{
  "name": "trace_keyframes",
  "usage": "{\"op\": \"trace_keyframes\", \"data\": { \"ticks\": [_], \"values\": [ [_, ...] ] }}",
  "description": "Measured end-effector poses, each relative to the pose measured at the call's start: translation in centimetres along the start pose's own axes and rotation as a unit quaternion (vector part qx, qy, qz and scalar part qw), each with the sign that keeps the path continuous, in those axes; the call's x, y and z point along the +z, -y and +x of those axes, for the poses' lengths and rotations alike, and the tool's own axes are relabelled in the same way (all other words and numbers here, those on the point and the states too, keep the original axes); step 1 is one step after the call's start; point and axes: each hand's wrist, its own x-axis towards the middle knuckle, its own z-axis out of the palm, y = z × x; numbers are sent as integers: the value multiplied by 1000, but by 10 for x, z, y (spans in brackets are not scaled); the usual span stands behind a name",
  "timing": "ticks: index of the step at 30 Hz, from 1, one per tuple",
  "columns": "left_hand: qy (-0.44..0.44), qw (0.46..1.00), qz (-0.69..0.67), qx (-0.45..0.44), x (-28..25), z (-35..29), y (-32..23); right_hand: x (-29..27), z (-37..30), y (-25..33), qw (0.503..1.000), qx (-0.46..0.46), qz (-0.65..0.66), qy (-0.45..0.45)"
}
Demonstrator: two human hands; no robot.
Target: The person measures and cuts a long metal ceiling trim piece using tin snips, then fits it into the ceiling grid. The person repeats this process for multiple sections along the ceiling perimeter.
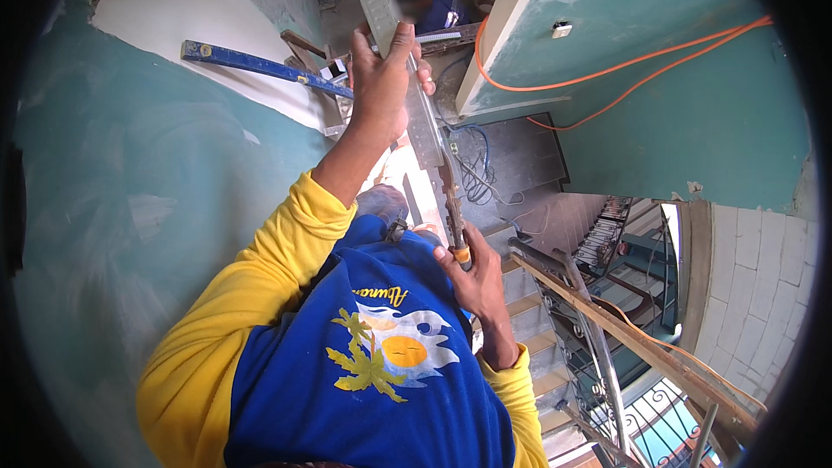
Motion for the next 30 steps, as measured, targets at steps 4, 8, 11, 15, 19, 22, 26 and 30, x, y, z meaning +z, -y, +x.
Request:
{"op": "trace_keyframes", "data": {
  "ticks": [4,8,11,15,19,22,26,30],
  "values": [
    [-1,1000,1,1,2,-2,-5,0,0,2,1000,28,-5,2],
    [9,1000,3,10,-4,-1,0,4,1,1,1000,7,11,-11],
    [12,1000,10,10,-3,-4,4,7,4,2,1000,1,26,-10],
    [17,1000,-3,7,-3,-6,0,6,4,8,1000,5,-4,-11],
    [30,1000,-7,2,-8,-8,-2,6,3,12,999,12,-30,-6],
    [34,999,-14,-4,-9,-10,-4,11,1,7,999,-13,-11,-29],
    [51,999,-18,7,-5,-17,-12,15,3,5,998,-38,-13,-49],
    [61,998,-35,-2,-8,-19,-16,14,-1,14,997,-42,-34,-50]
  ]
}}
